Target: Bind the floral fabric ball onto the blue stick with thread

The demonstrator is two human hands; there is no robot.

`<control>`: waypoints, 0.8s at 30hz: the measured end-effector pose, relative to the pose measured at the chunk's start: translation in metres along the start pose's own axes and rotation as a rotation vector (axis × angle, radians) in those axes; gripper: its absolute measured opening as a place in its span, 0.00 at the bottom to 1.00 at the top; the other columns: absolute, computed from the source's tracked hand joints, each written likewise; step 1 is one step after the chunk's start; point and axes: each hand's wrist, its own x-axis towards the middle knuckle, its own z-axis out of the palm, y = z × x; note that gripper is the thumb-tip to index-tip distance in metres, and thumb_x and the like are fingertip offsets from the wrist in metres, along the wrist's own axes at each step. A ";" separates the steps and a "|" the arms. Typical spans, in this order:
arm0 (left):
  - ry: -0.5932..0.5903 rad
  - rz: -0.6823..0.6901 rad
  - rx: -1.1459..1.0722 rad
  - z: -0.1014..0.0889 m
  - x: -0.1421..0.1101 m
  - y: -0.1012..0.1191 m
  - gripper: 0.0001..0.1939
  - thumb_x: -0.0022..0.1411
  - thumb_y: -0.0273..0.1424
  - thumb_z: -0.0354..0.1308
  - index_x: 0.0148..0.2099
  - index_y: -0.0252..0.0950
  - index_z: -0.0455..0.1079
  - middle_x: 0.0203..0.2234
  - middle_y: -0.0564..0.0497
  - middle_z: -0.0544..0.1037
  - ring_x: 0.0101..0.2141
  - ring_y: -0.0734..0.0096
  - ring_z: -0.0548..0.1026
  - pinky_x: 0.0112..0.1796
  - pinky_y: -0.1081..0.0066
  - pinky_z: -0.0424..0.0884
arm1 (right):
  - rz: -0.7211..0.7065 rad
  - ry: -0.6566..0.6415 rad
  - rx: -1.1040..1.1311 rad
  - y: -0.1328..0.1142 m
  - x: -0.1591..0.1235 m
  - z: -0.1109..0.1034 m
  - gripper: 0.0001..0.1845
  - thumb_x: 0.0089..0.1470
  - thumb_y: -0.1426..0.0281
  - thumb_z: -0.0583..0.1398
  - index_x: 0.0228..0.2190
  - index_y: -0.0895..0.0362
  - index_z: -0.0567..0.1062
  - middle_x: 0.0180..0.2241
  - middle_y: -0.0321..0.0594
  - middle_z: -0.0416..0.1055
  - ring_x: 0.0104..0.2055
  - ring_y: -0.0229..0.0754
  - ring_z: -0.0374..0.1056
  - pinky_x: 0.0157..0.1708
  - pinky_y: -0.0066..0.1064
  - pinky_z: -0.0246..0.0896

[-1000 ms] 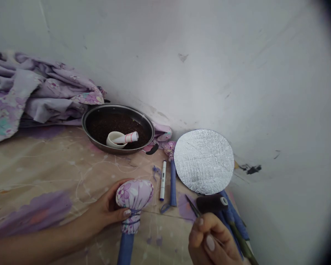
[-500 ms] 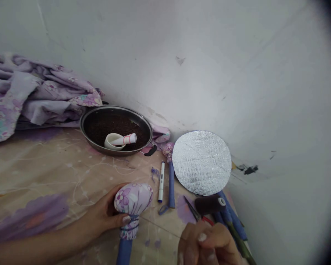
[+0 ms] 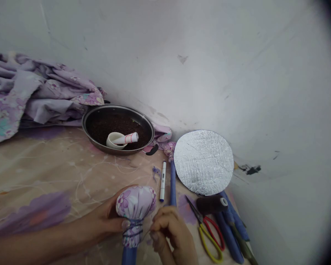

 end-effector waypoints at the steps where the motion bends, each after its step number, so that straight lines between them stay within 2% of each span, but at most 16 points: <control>1: -0.006 0.004 0.000 0.000 0.000 0.000 0.42 0.58 0.44 0.91 0.73 0.60 0.87 0.64 0.52 0.96 0.68 0.42 0.87 0.64 0.57 0.83 | -0.062 -0.021 -0.093 0.003 0.001 0.000 0.10 0.83 0.66 0.67 0.43 0.49 0.85 0.41 0.39 0.85 0.37 0.42 0.83 0.38 0.30 0.76; 3: -0.013 0.030 0.001 -0.001 0.002 0.000 0.42 0.59 0.43 0.91 0.74 0.57 0.87 0.66 0.51 0.95 0.71 0.41 0.86 0.67 0.56 0.81 | -0.145 -0.050 -0.238 0.005 0.004 -0.002 0.12 0.78 0.77 0.64 0.44 0.49 0.84 0.38 0.39 0.85 0.39 0.44 0.84 0.41 0.30 0.77; 5: -0.009 0.054 -0.007 -0.001 0.003 0.000 0.43 0.59 0.42 0.92 0.74 0.57 0.86 0.69 0.51 0.94 0.73 0.40 0.85 0.69 0.55 0.81 | -0.185 -0.061 -0.351 0.004 0.006 -0.003 0.16 0.75 0.81 0.62 0.45 0.50 0.85 0.39 0.39 0.87 0.37 0.43 0.83 0.39 0.29 0.76; 7: -0.010 0.046 -0.011 -0.002 0.005 -0.001 0.44 0.55 0.44 0.93 0.73 0.57 0.87 0.68 0.51 0.94 0.71 0.40 0.86 0.69 0.55 0.81 | -0.202 -0.075 -0.439 0.002 0.007 -0.006 0.17 0.74 0.82 0.61 0.46 0.50 0.86 0.38 0.40 0.86 0.34 0.42 0.82 0.36 0.28 0.74; 10: -0.010 0.028 0.004 -0.003 0.007 -0.002 0.43 0.52 0.47 0.94 0.70 0.56 0.90 0.62 0.50 0.97 0.64 0.42 0.89 0.65 0.58 0.83 | -0.197 -0.128 -0.501 0.001 0.007 -0.009 0.18 0.75 0.82 0.61 0.45 0.52 0.87 0.38 0.41 0.86 0.32 0.42 0.81 0.33 0.27 0.73; 16: 0.029 0.049 -0.027 0.000 0.008 -0.002 0.40 0.51 0.46 0.95 0.66 0.53 0.92 0.56 0.51 0.98 0.57 0.48 0.90 0.57 0.62 0.84 | -0.178 -0.191 -0.519 0.005 0.005 -0.008 0.19 0.74 0.82 0.60 0.45 0.53 0.89 0.39 0.42 0.85 0.33 0.43 0.81 0.39 0.27 0.79; 20: 0.029 0.033 -0.040 0.005 0.006 0.001 0.39 0.50 0.48 0.95 0.64 0.55 0.93 0.53 0.56 0.97 0.55 0.51 0.90 0.58 0.64 0.83 | -0.169 -0.187 -0.501 0.007 0.003 -0.005 0.19 0.74 0.83 0.61 0.47 0.52 0.89 0.40 0.42 0.86 0.36 0.44 0.84 0.42 0.27 0.80; 24: 0.038 0.025 -0.017 0.005 0.005 0.003 0.40 0.51 0.47 0.95 0.65 0.55 0.92 0.52 0.55 0.98 0.51 0.54 0.90 0.57 0.65 0.83 | -0.179 -0.191 -0.519 0.005 0.003 -0.006 0.19 0.74 0.83 0.61 0.49 0.52 0.88 0.42 0.43 0.87 0.39 0.45 0.86 0.43 0.27 0.81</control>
